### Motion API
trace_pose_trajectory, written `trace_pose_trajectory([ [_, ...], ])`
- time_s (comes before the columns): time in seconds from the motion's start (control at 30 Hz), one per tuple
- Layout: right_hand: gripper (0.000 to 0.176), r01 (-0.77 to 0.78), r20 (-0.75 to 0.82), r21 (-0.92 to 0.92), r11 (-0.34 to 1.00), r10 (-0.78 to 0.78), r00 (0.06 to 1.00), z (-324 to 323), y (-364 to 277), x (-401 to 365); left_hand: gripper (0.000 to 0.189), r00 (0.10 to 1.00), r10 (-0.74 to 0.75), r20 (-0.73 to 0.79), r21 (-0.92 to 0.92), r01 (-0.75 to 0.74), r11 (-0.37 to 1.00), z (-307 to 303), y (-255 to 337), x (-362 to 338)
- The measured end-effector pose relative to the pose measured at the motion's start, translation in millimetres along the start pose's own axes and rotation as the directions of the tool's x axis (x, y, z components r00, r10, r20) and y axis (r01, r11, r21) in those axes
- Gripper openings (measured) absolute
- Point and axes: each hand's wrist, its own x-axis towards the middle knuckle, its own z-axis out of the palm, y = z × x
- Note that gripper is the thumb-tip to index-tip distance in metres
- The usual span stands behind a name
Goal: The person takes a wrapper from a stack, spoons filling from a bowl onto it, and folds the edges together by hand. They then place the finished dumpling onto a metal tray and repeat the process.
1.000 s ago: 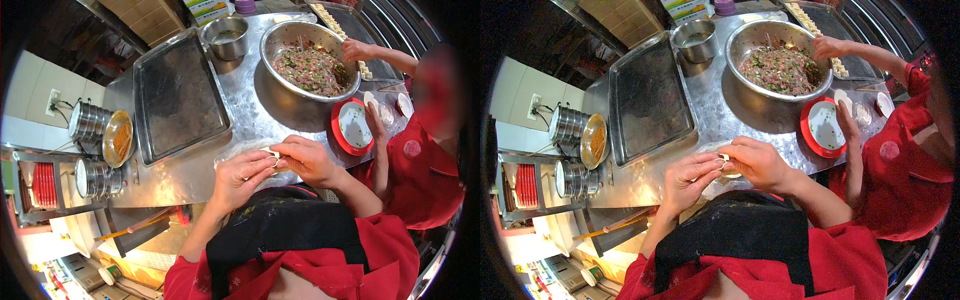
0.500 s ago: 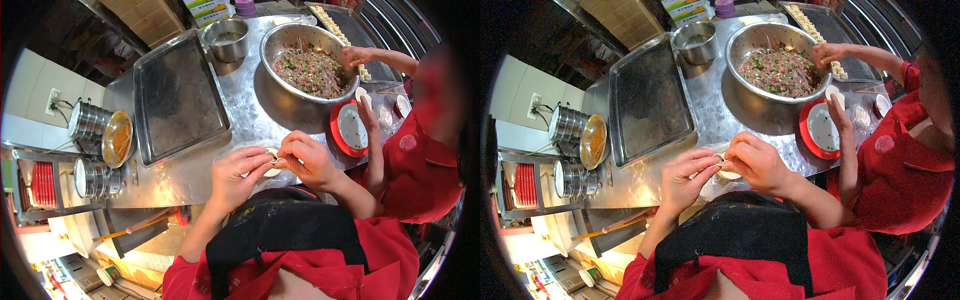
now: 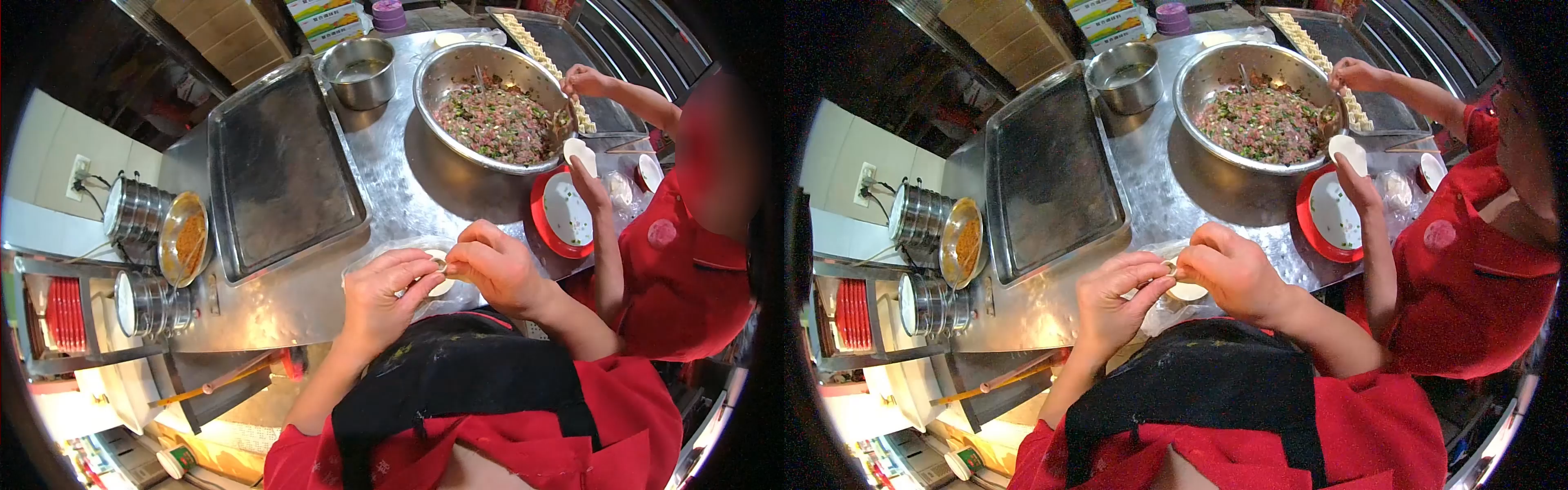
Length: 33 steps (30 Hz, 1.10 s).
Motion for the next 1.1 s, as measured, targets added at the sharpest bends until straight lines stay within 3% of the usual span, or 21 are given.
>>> trace_pose_trajectory([
  [0.2, 0.024, 0.051, 0.094, -0.016, 0.999, -0.049, 0.994, -1, -2, 3, 0.015, 0.985, 0.169, 0.045, 0.063, -0.171, 0.983, -2, 0, 1],
  [0.33, 0.022, 0.111, 0.059, -0.083, 0.990, -0.106, 0.993, 0, -2, 2, 0.015, 0.985, 0.170, 0.029, 0.051, -0.171, 0.984, -5, -1, -2],
  [0.4, 0.021, 0.098, 0.036, -0.069, 0.993, -0.096, 0.995, 0, -4, 4, 0.015, 0.999, 0.020, 0.036, 0.025, -0.021, 0.999, -8, -2, -5],
  [0.63, 0.018, -0.011, 0.110, 0.024, 1.000, 0.008, 0.994, -1, -13, 3, 0.015, 0.993, 0.113, 0.029, 0.034, -0.114, 0.993, -8, -2, -5],
  [0.8, 0.019, 0.073, 0.118, -0.005, 0.997, -0.072, 0.990, 2, -11, 2, 0.016, 0.982, 0.181, 0.053, -0.001, -0.181, 0.983, -10, -3, -6],
  [0.83, 0.020, 0.090, 0.100, -0.045, 0.995, -0.085, 0.991, 2, -11, 3, 0.016, 0.982, 0.182, 0.051, -0.002, -0.182, 0.983, -11, -1, -6],
  [0.9, 0.020, 0.072, 0.081, -0.030, 0.997, -0.069, 0.994, 4, -12, 3, 0.018, 0.997, 0.038, 0.061, -0.030, -0.036, 0.999, -15, 3, -8],
  [1.1, 0.022, -0.001, 0.119, 0.049, 0.999, -0.004, 0.993, 4, -17, 5, 0.021, 0.996, 0.083, -0.041, -0.038, -0.085, 0.996, -11, 1, -12],
])
